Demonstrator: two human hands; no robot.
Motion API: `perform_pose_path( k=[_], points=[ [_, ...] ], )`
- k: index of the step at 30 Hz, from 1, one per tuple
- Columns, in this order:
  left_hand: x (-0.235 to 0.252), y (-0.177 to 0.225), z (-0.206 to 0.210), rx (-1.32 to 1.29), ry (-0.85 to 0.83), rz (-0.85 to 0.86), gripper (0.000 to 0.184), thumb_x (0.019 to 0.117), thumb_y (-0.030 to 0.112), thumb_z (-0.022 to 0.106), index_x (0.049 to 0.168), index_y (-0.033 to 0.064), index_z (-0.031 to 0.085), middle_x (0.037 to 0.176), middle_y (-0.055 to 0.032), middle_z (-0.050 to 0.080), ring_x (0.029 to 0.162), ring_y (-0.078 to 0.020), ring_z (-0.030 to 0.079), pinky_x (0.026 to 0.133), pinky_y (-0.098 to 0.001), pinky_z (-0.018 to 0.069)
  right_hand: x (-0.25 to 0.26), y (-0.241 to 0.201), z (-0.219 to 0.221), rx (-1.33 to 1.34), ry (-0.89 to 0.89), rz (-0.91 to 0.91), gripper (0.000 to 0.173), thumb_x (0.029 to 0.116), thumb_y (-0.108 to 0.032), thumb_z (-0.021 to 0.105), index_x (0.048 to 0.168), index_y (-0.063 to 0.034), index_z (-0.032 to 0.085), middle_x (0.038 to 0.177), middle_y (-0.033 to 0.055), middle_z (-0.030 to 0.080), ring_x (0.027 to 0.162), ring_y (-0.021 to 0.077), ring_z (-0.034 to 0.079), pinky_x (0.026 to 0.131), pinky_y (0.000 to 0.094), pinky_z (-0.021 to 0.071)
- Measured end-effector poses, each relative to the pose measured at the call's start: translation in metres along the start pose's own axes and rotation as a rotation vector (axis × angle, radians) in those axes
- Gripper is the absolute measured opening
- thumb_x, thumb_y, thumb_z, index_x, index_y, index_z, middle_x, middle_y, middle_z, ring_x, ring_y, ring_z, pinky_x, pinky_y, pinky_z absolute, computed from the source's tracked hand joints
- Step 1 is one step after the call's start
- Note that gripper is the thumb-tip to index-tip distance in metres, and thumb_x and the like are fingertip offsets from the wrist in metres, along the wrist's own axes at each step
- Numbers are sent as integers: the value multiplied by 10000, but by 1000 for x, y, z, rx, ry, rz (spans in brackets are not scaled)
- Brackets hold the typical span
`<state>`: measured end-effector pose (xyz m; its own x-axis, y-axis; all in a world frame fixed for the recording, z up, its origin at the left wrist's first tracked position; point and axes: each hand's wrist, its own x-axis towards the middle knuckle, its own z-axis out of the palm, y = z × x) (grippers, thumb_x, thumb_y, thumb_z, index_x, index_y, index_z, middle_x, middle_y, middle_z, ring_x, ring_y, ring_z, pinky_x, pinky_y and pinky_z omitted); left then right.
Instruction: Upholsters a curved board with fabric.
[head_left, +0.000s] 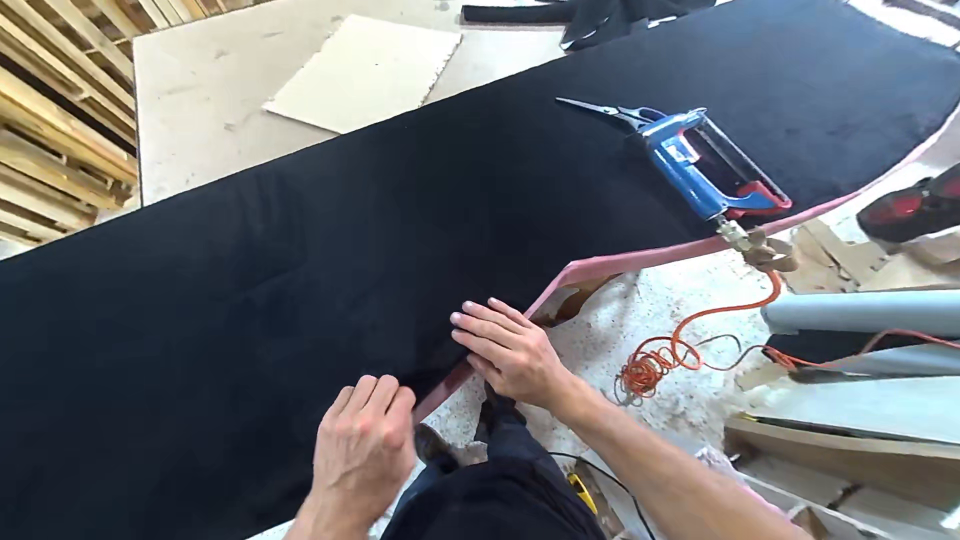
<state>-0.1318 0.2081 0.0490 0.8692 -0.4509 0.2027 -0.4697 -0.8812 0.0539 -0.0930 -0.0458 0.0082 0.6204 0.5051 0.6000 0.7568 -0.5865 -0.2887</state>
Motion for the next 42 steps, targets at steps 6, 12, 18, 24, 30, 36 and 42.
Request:
perform_pose_path(
  k=[6, 12, 18, 24, 30, 36, 42],
  points=[
    [35, 51, 28, 100, 67, -99, 297, 947, 350, 648, 1098, 140, 794, 1098, -54, 773, 1011, -245, 742, 833, -427, 592, -9, 2, 1, 66, 37, 18, 281, 974, -195, 668, 1235, -114, 732, 1358, 44, 680, 1370, 199, 558, 1197, 437, 418],
    [39, 56, 12, 55, 101, -132, 189, 915, 216, 721, 1045, 111, 811, 979, -68, 775, 902, -244, 748, 765, -396, 599, -3, 8, -5, 136, 27, 6, 253, 1001, -170, 616, 1206, -85, 738, 1324, 72, 694, 1338, 222, 584, 1152, 399, 467],
    [31, 26, 40, -86, 250, 121, 171, 927, 165, 654, 979, 114, 808, 844, -26, 753, 790, -185, 734, 709, -324, 595, -8, 10, 4, 85, 132, 9, 200, 960, -79, 631, 1069, -113, 795, 1217, 42, 749, 1268, 196, 642, 1151, 413, 470],
    [29, 17, 70, -243, 320, 173, 208, 951, 141, 621, 1065, 139, 795, 913, -25, 757, 845, -176, 726, 765, -306, 592, -16, 9, 6, 156, 104, 36, 183, 966, -80, 627, 1013, -84, 804, 1171, 58, 765, 1247, 207, 660, 1147, 395, 481],
    [32, 18, 73, -291, 235, 212, 224, 945, 102, 605, 1079, 131, 783, 920, -28, 748, 823, -183, 719, 721, -306, 591, -14, 9, -27, 182, -150, 88, 227, 1027, -174, 585, 1089, -107, 793, 1252, 6, 739, 1311, 164, 611, 1172, 393, 453],
    [29, 20, 75, -303, 216, 220, 244, 929, 61, 602, 1096, 123, 769, 903, -32, 734, 799, -184, 711, 690, -308, 586, 15, 161, -187, -477, -99, 865, 619, 971, -480, 607, 1445, -83, 569, 1479, 242, 519, 1376, 440, 486, 1090, 655, 405],
    [29, 22, 69, -309, 148, 230, 233, 944, 48, 572, 1095, 89, 744, 919, -47, 722, 804, -206, 704, 684, -319, 582, 27, 268, -205, -605, -385, 1197, 895, 865, -613, 701, 1544, -104, 416, 1323, 379, 558, 1239, 619, 502, 933, 806, 384]
  ],
)
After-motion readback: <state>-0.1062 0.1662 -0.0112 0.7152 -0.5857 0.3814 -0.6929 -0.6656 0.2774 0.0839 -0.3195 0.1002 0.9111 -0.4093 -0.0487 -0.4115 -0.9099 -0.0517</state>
